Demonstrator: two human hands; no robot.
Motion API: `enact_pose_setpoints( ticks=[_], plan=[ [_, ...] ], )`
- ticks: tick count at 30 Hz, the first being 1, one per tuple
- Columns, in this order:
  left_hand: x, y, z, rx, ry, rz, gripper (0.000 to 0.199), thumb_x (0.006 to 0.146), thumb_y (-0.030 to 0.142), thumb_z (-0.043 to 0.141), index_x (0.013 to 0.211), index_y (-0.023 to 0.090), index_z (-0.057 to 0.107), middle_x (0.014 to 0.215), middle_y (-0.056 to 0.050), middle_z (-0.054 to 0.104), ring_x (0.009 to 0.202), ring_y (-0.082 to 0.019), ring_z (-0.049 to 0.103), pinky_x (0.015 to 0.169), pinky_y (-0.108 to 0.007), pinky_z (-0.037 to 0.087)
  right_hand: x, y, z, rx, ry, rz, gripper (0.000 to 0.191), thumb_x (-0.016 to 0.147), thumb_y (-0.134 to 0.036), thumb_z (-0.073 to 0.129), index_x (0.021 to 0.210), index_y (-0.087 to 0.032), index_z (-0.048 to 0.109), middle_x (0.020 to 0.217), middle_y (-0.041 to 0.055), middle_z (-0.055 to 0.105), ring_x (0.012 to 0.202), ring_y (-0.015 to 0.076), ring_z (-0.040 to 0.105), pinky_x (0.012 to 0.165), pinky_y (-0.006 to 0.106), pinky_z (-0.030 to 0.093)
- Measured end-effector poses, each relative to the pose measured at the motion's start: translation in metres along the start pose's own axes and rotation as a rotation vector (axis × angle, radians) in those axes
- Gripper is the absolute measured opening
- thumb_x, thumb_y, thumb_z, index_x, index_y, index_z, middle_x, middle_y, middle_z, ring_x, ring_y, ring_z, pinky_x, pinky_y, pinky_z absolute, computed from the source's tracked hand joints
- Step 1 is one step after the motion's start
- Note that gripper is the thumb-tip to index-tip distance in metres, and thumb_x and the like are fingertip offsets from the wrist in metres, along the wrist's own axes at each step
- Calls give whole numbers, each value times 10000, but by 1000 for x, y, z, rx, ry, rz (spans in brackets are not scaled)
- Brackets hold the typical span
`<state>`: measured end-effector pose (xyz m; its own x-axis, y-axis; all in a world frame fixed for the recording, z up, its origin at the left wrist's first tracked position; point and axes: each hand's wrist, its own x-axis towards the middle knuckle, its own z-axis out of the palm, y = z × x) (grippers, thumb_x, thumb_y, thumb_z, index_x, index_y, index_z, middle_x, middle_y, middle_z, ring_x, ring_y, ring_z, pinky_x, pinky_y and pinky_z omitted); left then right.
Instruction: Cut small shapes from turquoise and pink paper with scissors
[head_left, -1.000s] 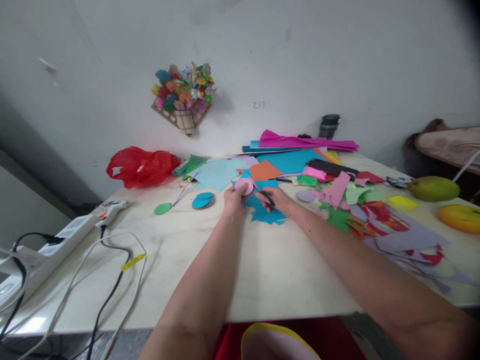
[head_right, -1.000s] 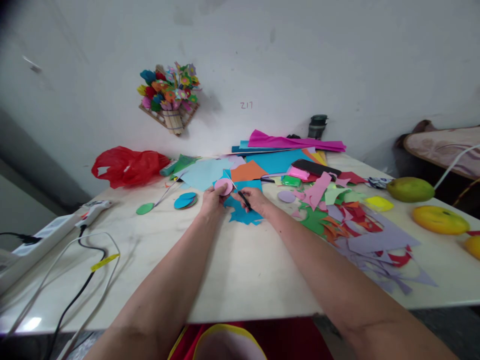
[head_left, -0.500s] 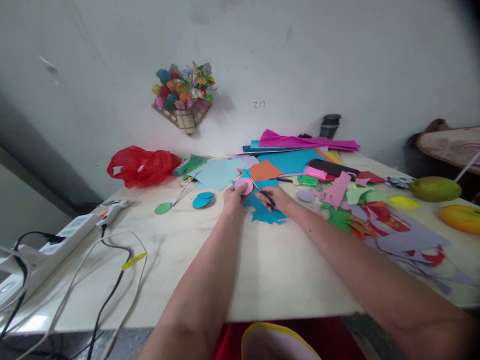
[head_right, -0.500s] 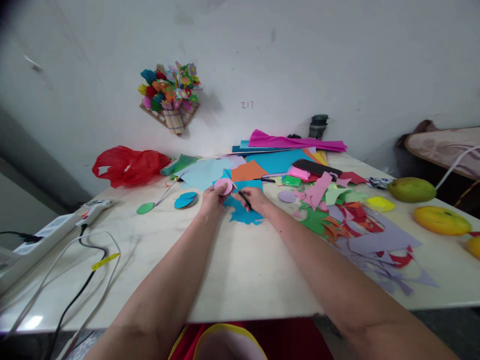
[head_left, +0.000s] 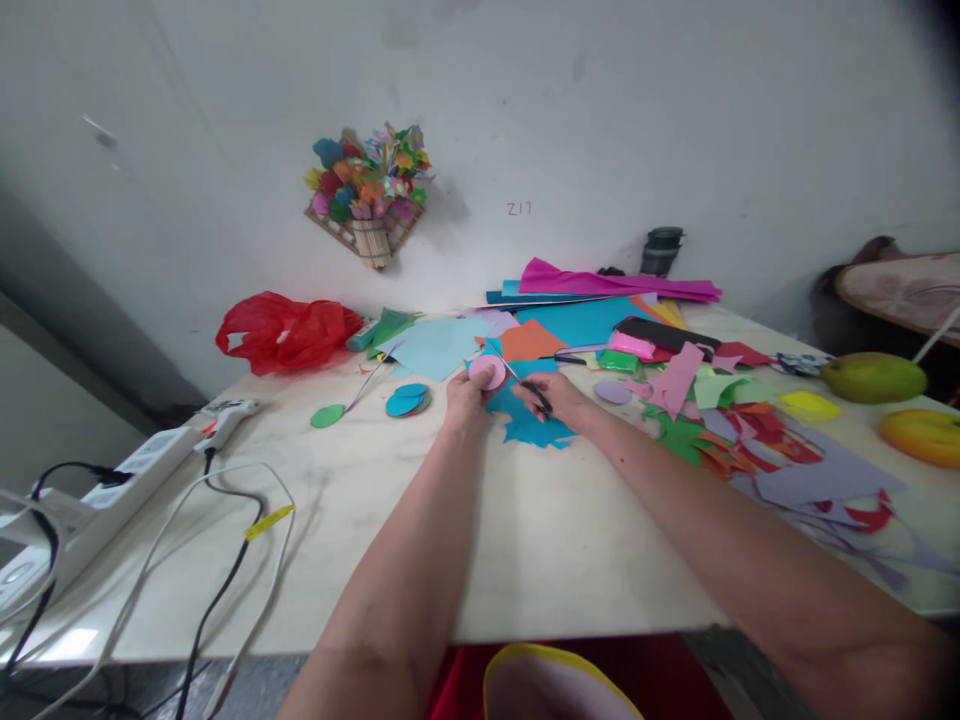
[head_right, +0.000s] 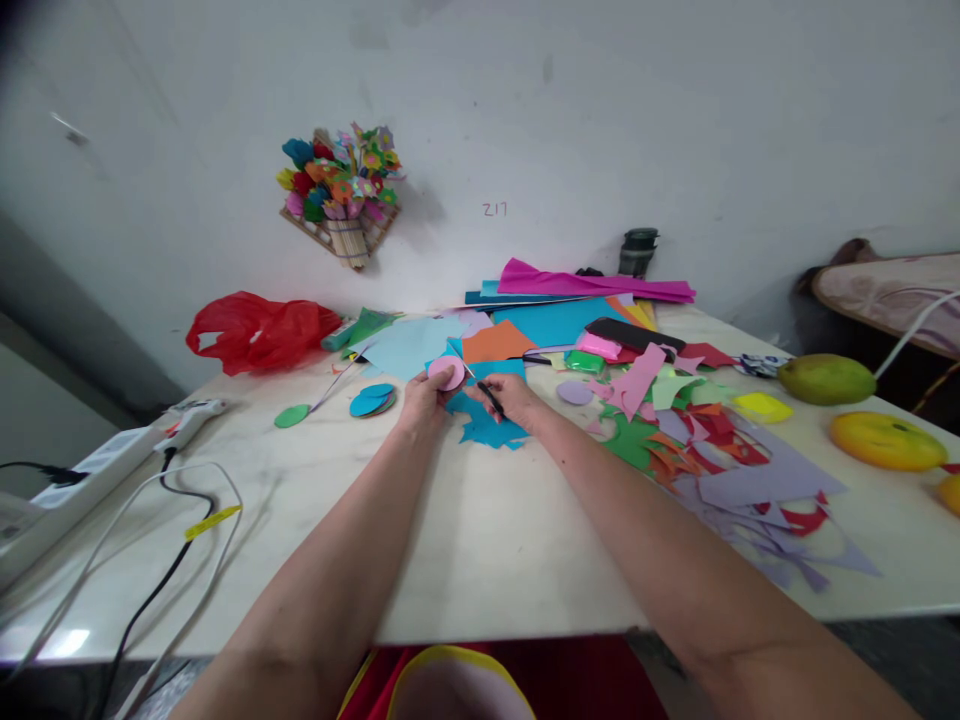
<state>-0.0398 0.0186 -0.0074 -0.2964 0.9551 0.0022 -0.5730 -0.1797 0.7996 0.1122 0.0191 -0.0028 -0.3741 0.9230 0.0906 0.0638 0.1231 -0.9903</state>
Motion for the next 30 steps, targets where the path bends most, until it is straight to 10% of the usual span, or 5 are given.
enact_pose_setpoints(
  ticks=[30],
  plan=[
    [-1,2,-1,10,22,19,227,534,180,790,719,119,673,672,-55,682,703,-206,670,775,-362,556,-3,-3,1,12,-10,33,377,591,-434,839,658,-167,582,439,-50,504,332,62,388,329,205,293]
  ],
)
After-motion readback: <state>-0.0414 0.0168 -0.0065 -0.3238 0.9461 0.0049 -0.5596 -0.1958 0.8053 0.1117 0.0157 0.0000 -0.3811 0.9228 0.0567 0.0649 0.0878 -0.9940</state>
